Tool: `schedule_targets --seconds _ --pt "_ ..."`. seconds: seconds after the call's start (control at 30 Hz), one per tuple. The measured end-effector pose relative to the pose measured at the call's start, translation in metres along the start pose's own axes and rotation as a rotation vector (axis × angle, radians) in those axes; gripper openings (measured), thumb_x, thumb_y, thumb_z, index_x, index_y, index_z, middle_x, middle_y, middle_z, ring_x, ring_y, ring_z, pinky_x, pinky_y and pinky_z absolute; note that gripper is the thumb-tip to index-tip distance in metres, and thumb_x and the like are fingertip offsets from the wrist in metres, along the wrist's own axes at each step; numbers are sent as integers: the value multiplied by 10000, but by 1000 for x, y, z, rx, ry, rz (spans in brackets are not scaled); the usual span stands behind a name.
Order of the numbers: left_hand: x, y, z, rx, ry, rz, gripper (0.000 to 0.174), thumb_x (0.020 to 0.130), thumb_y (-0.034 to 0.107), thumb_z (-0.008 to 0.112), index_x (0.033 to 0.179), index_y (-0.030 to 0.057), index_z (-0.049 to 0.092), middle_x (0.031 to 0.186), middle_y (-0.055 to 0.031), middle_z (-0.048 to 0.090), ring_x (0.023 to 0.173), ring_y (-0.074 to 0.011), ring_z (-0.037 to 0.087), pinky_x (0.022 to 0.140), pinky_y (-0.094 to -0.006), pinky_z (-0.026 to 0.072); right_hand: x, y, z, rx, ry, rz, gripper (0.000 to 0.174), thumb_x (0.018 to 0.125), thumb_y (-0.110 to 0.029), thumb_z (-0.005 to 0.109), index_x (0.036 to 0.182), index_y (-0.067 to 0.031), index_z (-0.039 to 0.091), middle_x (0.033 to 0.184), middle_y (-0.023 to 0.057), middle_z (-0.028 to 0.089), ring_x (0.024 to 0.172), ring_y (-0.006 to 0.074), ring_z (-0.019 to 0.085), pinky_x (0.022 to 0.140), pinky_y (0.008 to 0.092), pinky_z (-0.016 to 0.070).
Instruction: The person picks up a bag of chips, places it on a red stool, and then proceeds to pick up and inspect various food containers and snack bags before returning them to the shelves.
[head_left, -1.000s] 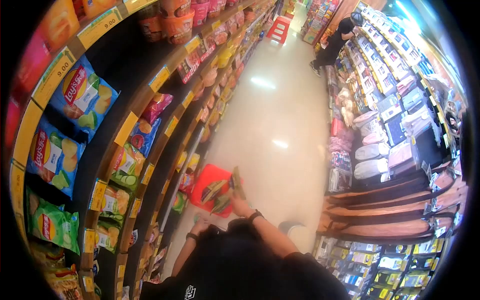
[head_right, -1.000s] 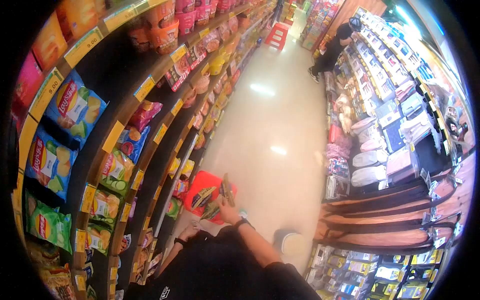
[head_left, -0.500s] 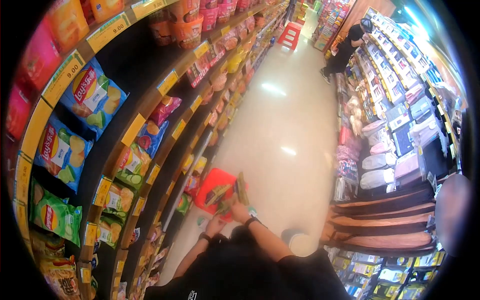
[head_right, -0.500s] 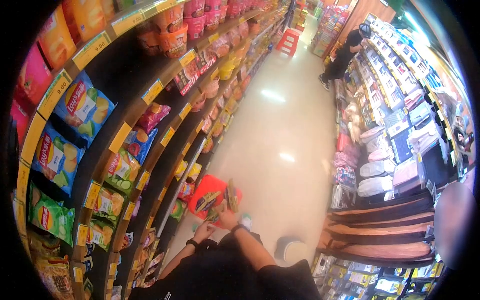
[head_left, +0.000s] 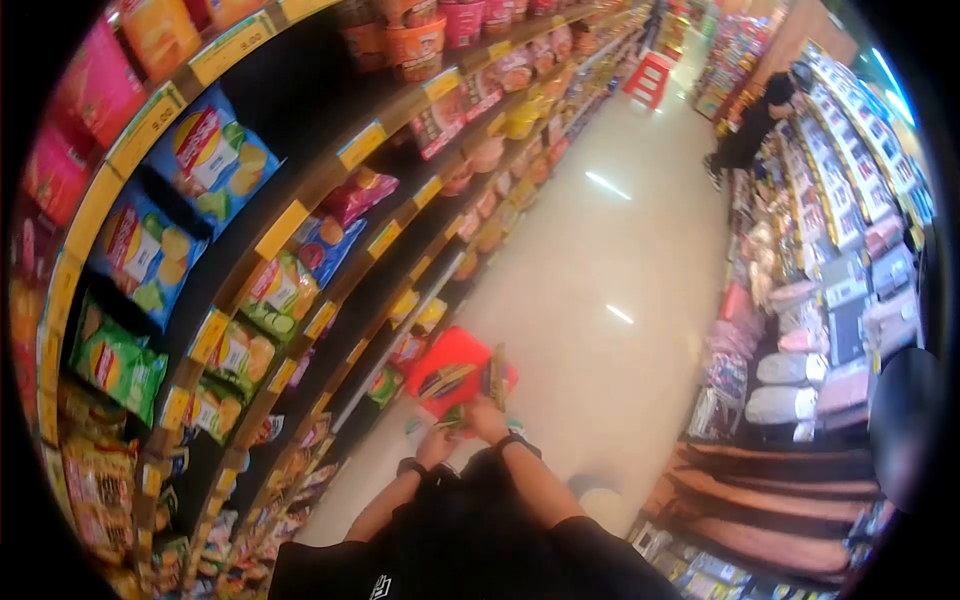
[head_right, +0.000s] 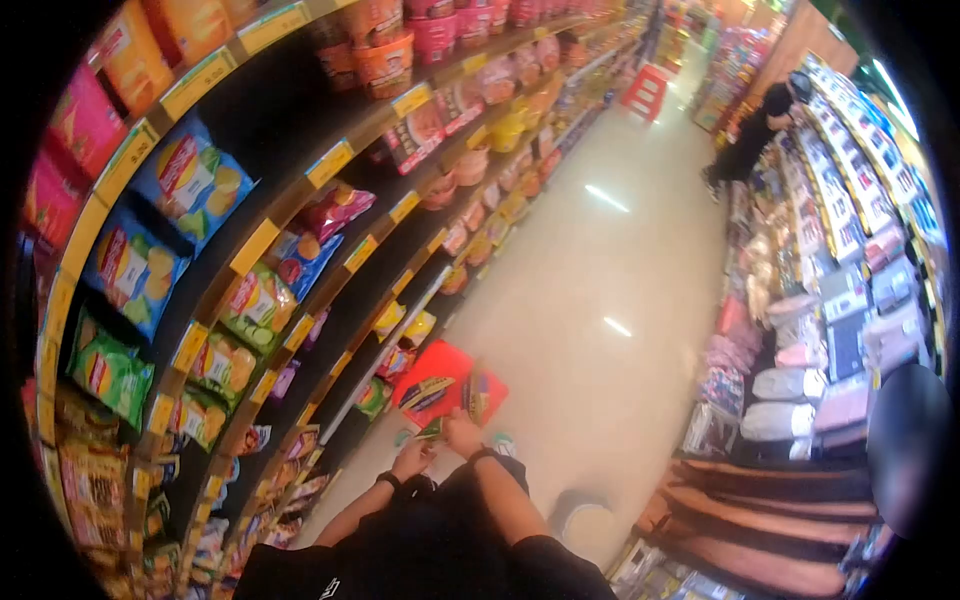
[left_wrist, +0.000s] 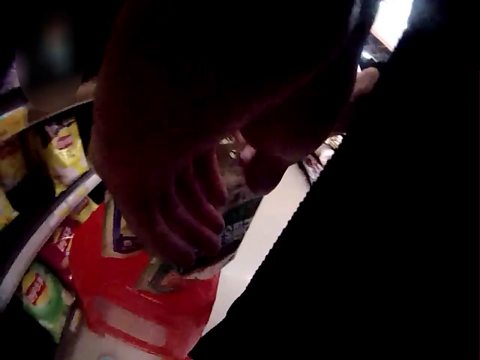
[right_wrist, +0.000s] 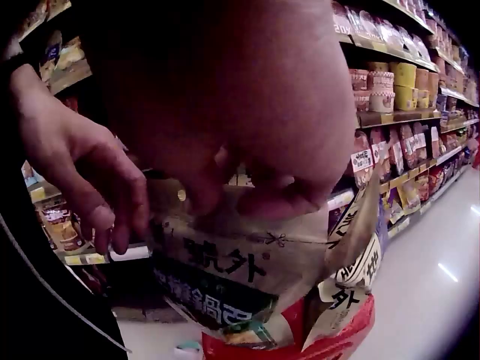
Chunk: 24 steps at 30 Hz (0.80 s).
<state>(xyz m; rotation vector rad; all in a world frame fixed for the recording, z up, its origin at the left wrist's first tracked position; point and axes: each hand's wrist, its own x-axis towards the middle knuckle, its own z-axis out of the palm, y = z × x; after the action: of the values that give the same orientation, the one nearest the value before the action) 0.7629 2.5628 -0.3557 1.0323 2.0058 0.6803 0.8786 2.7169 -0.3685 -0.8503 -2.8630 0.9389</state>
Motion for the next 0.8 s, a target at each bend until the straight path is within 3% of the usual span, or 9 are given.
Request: schedule_targets --seconds 0.03,0.07,0.2,0.33,0.43,0.5,0.7,0.73,0.8 --pt "-4 -5 2 7 19 -41 358 817 334 668 997 25 656 914 -185 687 885 -346 664 748 -458 518 -4 -4 -10 -56 -18 -31 349 775 -194 643 1101 -70 643 1052 167 607 1033 331 561 872 462 472" --pt "-10 -9 3 73 2 -275 422 803 413 670 981 31 668 941 -189 693 911 -346 665 778 -467 521 -8 -5 -18 -111 -35 -62 347 771 -197 646 1094 -71 645 1033 167 614 1035 324 563 877 466 470" --pt "-48 -38 17 195 189 -552 433 782 469 692 1013 103 681 915 -167 705 914 -357 668 804 -456 528 -24 0 -21 -165 -128 -330 321 792 -198 635 1095 -93 641 1015 160 631 1079 316 558 881 476 472" --pt "-90 -24 41 -140 317 -311 317 874 221 658 1139 49 639 942 -164 708 855 -300 692 766 -369 546 -39 12 0 -38 -223 -409 254 833 -172 588 1072 -101 635 987 139 648 995 332 604 811 452 496" --pt "-122 -4 74 -138 530 -256 252 903 170 617 1111 33 656 976 -169 692 873 -290 678 775 -358 539 -43 14 3 183 -433 -350 186 813 -116 596 991 -69 623 892 168 643 832 360 634 714 441 498" --pt "-140 17 95 -248 544 -391 223 912 160 606 1076 25 670 975 -168 682 868 -282 667 781 -354 535 -44 19 -18 414 -397 -527 142 775 -73 628 913 -51 605 838 179 633 789 355 626 674 440 485" --pt "-173 22 101 -390 538 -364 288 919 242 634 1067 -3 664 1000 -162 664 942 -241 632 841 -352 503 -66 -13 -53 585 -499 -339 108 794 -61 649 846 -23 562 742 148 599 684 271 604 630 377 472" --pt "-177 19 93 -380 557 -315 307 920 257 634 1069 -10 661 1022 -163 663 971 -238 624 855 -353 498 -65 -25 -58 536 -617 -242 107 799 -88 611 876 -23 575 829 208 637 840 370 634 727 416 484" --pt "-187 8 76 -502 502 -394 408 913 319 630 1137 -23 620 1111 -187 638 1052 -273 609 907 -375 478 -67 -46 -42 580 -544 -318 117 816 -97 650 861 -31 565 743 120 585 724 226 583 651 346 465"
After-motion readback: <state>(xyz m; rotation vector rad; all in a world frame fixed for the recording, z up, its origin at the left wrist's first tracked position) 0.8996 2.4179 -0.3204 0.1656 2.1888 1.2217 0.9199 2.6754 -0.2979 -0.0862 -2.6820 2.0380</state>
